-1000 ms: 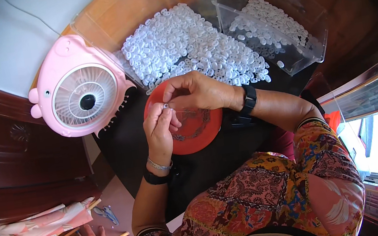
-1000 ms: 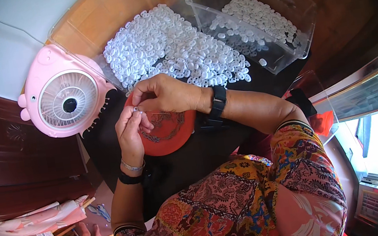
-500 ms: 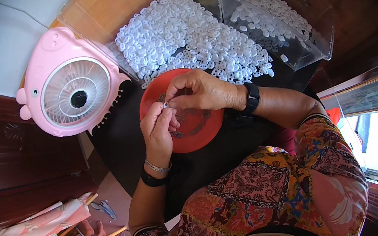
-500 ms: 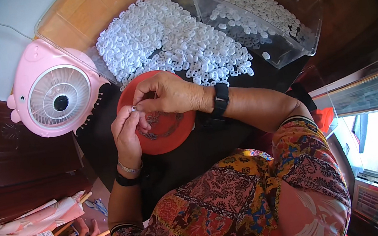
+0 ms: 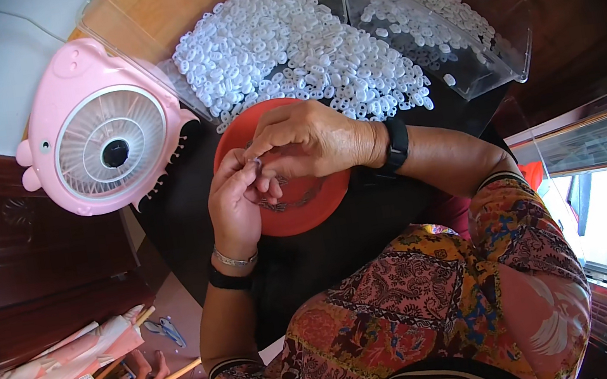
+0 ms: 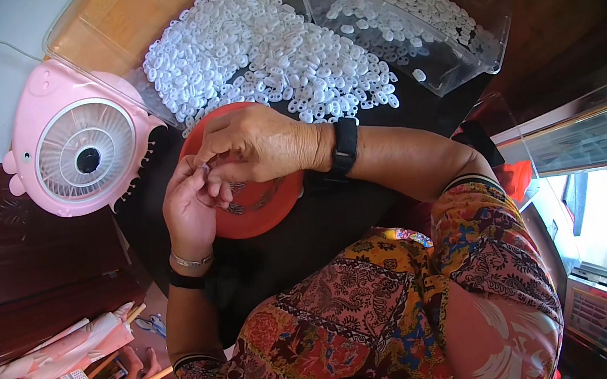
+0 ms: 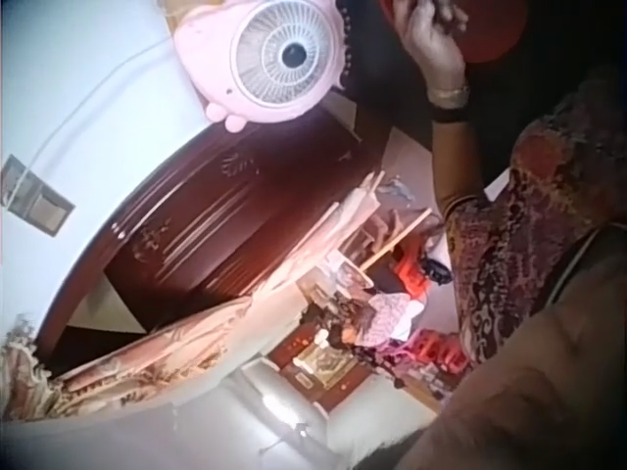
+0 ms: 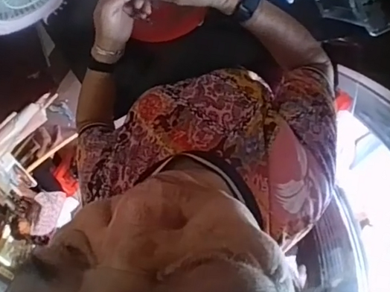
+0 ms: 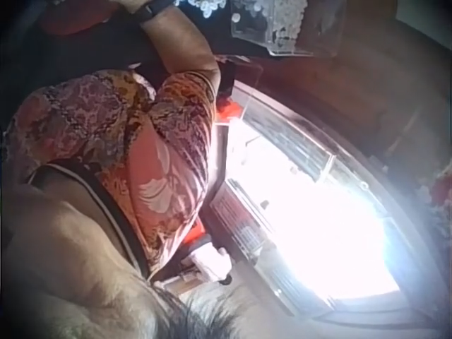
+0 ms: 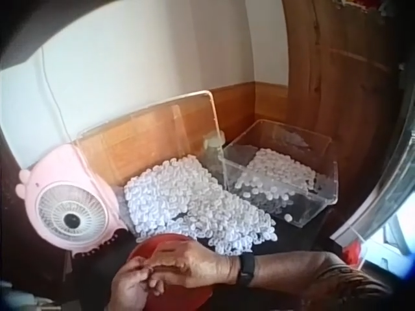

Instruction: Assembling small white plastic components by hand on a workspace.

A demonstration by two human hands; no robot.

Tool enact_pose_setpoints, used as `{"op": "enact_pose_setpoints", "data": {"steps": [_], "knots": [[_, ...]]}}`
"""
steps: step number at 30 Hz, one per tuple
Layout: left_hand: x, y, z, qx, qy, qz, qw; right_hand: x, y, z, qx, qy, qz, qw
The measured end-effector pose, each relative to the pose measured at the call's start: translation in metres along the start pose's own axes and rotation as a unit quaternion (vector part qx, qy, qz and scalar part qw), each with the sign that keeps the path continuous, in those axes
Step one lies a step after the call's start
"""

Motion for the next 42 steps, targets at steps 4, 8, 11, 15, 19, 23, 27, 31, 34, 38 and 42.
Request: {"op": "enact_pose_setpoints", "data": {"steps": [4,8,11,15,19,23,27,31,34,38,42], "knots": [[-0.001,-0.003,-0.001,0.061,0.004,-0.021,0.998,-0.003,-0.006,-0.003,-0.012,0.007,-0.012,1.0],[0.002,-0.01,0.005,0.087,-0.001,-0.05,0.995,0.001,-0.003,0.0,-0.04,0.004,-0.041,0.998],[0.007,-0.02,0.02,0.023,-0.075,-0.09,0.993,-0.007,-0.008,-0.008,-0.134,0.095,0.015,0.986],[0.012,-0.021,0.032,-0.003,-0.096,-0.108,0.99,-0.025,-0.01,-0.028,-0.212,0.184,0.086,0.956],[0.012,-0.016,0.031,-0.004,-0.088,-0.104,0.991,-0.021,-0.024,-0.025,-0.31,0.186,0.072,0.93],[0.012,-0.014,0.03,-0.008,-0.092,-0.091,0.992,-0.018,-0.034,-0.018,-0.379,0.191,0.072,0.903],[0.013,-0.011,0.03,0.022,-0.084,-0.082,0.993,-0.017,-0.034,-0.017,-0.381,0.194,0.064,0.902],[0.012,-0.012,0.028,0.028,-0.089,-0.082,0.992,-0.012,-0.029,-0.014,-0.326,0.164,0.043,0.93],[0.009,-0.012,0.025,0.033,-0.081,-0.08,0.993,-0.009,-0.028,-0.008,-0.213,0.137,-0.04,0.967],[0.003,-0.014,0.015,0.057,-0.07,-0.091,0.992,-0.007,-0.032,-0.007,-0.127,0.146,-0.108,0.975],[-0.004,-0.013,0.006,0.086,-0.068,-0.096,0.989,-0.015,-0.046,-0.013,0.112,0.12,-0.293,0.942]]}}
Point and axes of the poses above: each hand's wrist, its own x-axis towards the middle knuckle, its own z-axis out of the back of the hand, y = z × x, the point moved 7 cm from there along x, towards the middle knuckle, and after that the axes turned 13 degrees about -y, right-handed, at the moved point
